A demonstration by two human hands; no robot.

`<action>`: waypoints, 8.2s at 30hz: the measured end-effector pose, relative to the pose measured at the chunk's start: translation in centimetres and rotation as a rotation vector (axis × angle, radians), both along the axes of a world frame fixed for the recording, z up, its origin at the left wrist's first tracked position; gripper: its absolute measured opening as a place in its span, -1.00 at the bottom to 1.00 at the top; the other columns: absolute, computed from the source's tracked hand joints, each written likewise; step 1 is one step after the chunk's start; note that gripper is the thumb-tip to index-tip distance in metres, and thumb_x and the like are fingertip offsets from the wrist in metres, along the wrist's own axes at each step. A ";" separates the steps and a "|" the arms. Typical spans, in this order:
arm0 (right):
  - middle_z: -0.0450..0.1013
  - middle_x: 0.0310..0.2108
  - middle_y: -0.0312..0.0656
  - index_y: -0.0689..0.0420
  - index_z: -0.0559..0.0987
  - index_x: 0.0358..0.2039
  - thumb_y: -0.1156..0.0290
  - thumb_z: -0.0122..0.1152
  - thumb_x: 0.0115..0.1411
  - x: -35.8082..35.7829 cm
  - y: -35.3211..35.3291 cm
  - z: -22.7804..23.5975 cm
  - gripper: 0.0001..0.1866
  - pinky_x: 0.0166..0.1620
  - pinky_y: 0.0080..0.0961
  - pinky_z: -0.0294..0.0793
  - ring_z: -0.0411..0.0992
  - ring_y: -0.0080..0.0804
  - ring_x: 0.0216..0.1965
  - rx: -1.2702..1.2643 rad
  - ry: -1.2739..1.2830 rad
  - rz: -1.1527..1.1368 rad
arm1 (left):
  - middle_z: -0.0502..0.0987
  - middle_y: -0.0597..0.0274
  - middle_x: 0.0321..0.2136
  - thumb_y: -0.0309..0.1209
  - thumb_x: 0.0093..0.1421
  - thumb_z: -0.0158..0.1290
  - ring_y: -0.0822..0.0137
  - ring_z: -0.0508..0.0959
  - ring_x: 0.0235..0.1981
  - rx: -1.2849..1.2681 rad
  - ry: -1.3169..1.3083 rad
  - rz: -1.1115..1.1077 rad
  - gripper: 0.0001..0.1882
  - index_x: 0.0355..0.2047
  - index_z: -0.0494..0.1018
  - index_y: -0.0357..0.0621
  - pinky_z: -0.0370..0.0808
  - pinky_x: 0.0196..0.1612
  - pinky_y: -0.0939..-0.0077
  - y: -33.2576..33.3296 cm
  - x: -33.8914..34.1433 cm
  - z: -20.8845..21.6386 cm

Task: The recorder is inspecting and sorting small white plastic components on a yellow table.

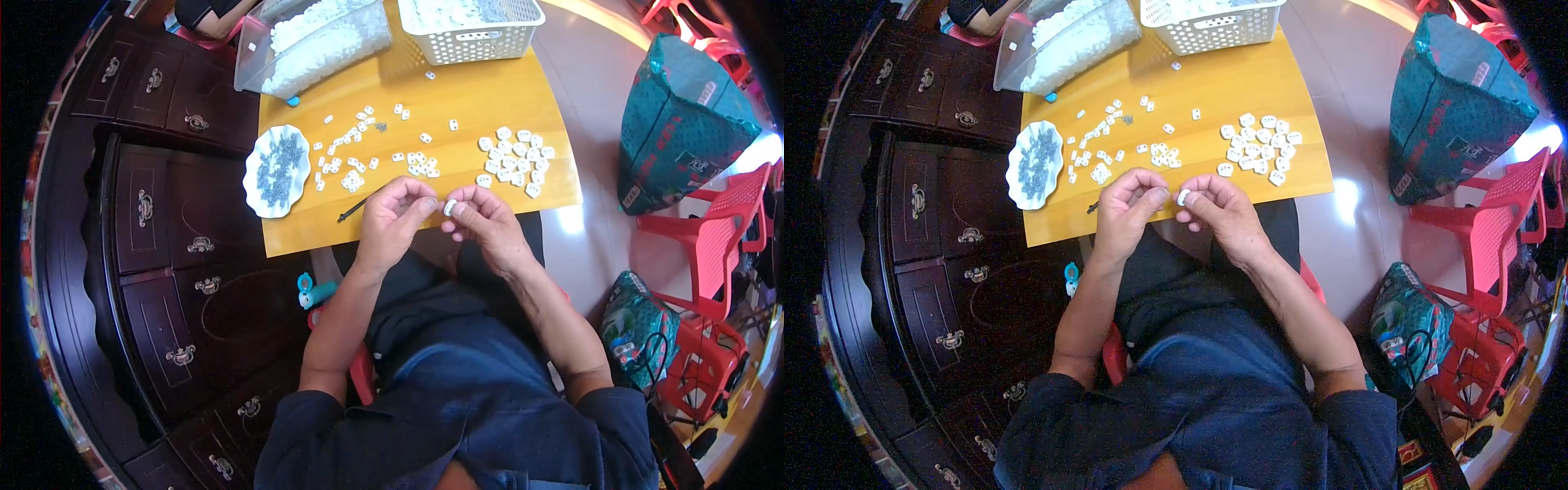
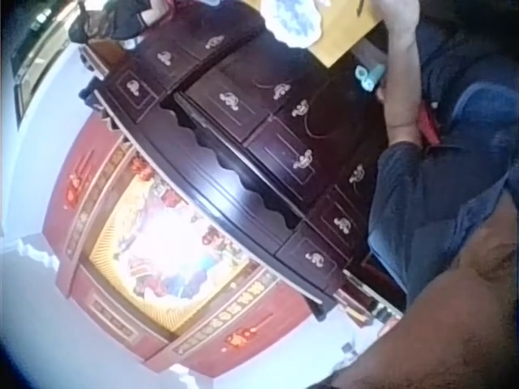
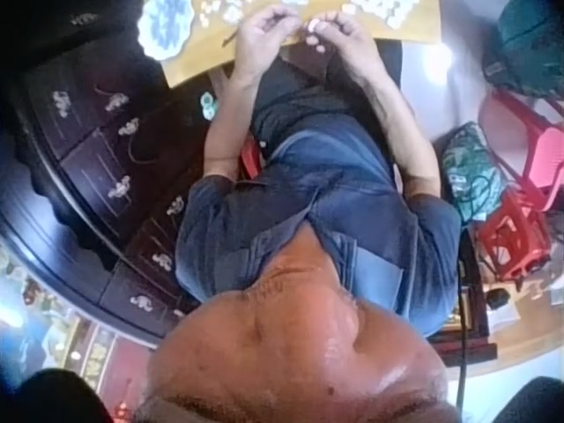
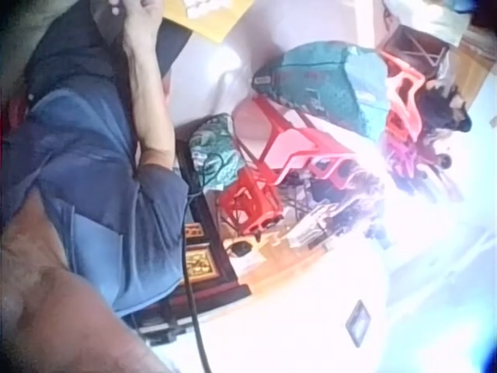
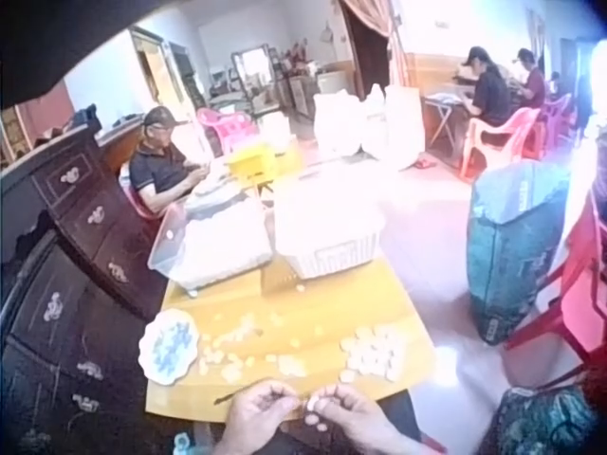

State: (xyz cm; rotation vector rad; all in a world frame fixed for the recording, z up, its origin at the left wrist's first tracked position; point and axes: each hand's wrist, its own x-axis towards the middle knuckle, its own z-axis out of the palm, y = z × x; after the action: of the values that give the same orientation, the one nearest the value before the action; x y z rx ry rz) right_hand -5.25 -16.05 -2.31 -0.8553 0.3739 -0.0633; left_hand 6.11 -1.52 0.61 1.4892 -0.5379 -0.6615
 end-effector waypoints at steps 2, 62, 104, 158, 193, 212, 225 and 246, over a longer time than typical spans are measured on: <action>0.53 -0.30 -0.32 0.16 0.51 -0.11 0.35 0.16 0.36 0.0 0.1 -0.1 -0.82 -0.28 -0.70 0.46 0.49 -0.64 -0.32 -0.004 0.005 -0.009 | 0.55 0.35 -0.34 -0.56 0.27 0.12 0.56 0.53 -0.34 -0.035 -0.078 -0.003 -0.95 -0.27 0.50 -0.28 0.47 -0.21 0.67 -0.3 -0.1 -0.6; 0.55 -0.40 -0.29 0.22 0.59 -0.16 0.42 0.27 0.27 -0.4 1.7 -0.4 -0.82 -0.35 -0.64 0.48 0.47 -0.64 -0.45 -0.542 -0.027 -0.102 | 0.54 0.23 -0.59 -0.56 0.07 0.16 0.43 0.53 -0.60 0.415 -0.566 -0.117 -0.91 -0.40 0.48 -0.26 0.48 -0.49 0.50 0.0 1.6 0.8; 0.52 -0.42 -0.33 0.16 0.55 -0.23 0.35 0.17 0.37 -0.2 1.4 -0.7 -0.85 -0.38 -0.74 0.43 0.41 -0.69 -0.48 -0.113 -0.003 -0.067 | 0.66 0.19 -0.40 -0.64 0.18 0.14 0.51 0.64 -0.37 0.109 -0.410 0.063 -0.70 -0.05 0.51 -0.28 0.56 -0.30 0.62 -0.1 -0.6 1.1; 0.51 -0.43 -0.35 0.12 0.54 -0.30 0.33 0.16 0.37 -0.5 -3.5 0.4 -0.85 -0.38 -0.71 0.42 0.41 -0.68 -0.49 -0.242 -0.050 -0.365 | 0.62 0.11 -0.35 -0.52 0.11 0.23 0.32 0.65 -0.41 0.329 -0.849 -0.116 -0.75 -0.16 0.60 -0.22 0.58 -0.32 0.49 -2.2 -0.2 -0.8; 0.51 -0.44 -0.37 0.15 0.56 -0.29 0.34 0.16 0.37 -0.3 -1.8 -0.5 -0.85 -0.38 -0.71 0.41 0.40 -0.71 -0.47 -0.295 -0.061 -0.107 | 0.58 0.35 -0.35 -0.65 0.19 0.14 0.64 0.54 -0.36 0.047 -0.230 -0.055 -0.73 -0.08 0.52 -0.29 0.53 -0.27 0.71 -1.7 0.7 0.1; 0.50 -0.44 -0.36 0.15 0.56 -0.27 0.34 0.17 0.36 -0.5 -1.9 -0.1 -0.85 -0.38 -0.72 0.43 0.40 -0.70 -0.47 -0.319 -0.036 -0.055 | 0.62 0.33 -0.36 -0.59 0.17 0.19 0.58 0.56 -0.35 0.141 -0.345 -0.166 -0.72 -0.07 0.58 -0.24 0.51 -0.26 0.67 -1.6 0.8 1.5; 0.54 -0.43 -0.33 0.15 0.58 -0.26 0.35 0.18 0.35 -0.4 -1.9 -0.1 -0.86 -0.38 -0.73 0.46 0.44 -0.69 -0.47 -0.239 -0.016 -0.042 | 0.54 0.32 -0.41 -0.63 0.11 0.21 0.60 0.46 -0.47 0.170 -0.470 -0.252 -0.71 -0.12 0.61 -0.26 0.40 -0.40 0.69 -1.7 1.2 1.7; 0.52 -0.41 -0.40 0.14 0.62 -0.27 0.34 0.23 0.31 -0.1 -1.1 -0.7 -0.86 -0.33 -0.71 0.36 0.40 -0.72 -0.42 -0.129 -0.022 -0.170 | 0.61 0.07 -0.22 -0.42 -0.06 0.31 0.07 0.63 -0.21 0.319 -1.161 -0.086 -0.59 -0.15 0.57 -0.21 0.58 -0.15 0.26 -3.6 -1.1 1.9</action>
State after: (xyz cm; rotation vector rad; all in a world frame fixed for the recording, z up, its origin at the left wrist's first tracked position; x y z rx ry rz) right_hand -5.33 -17.18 -3.06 -0.9475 0.4251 -0.2562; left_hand 4.97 -5.16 2.47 2.0939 -1.4209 0.1495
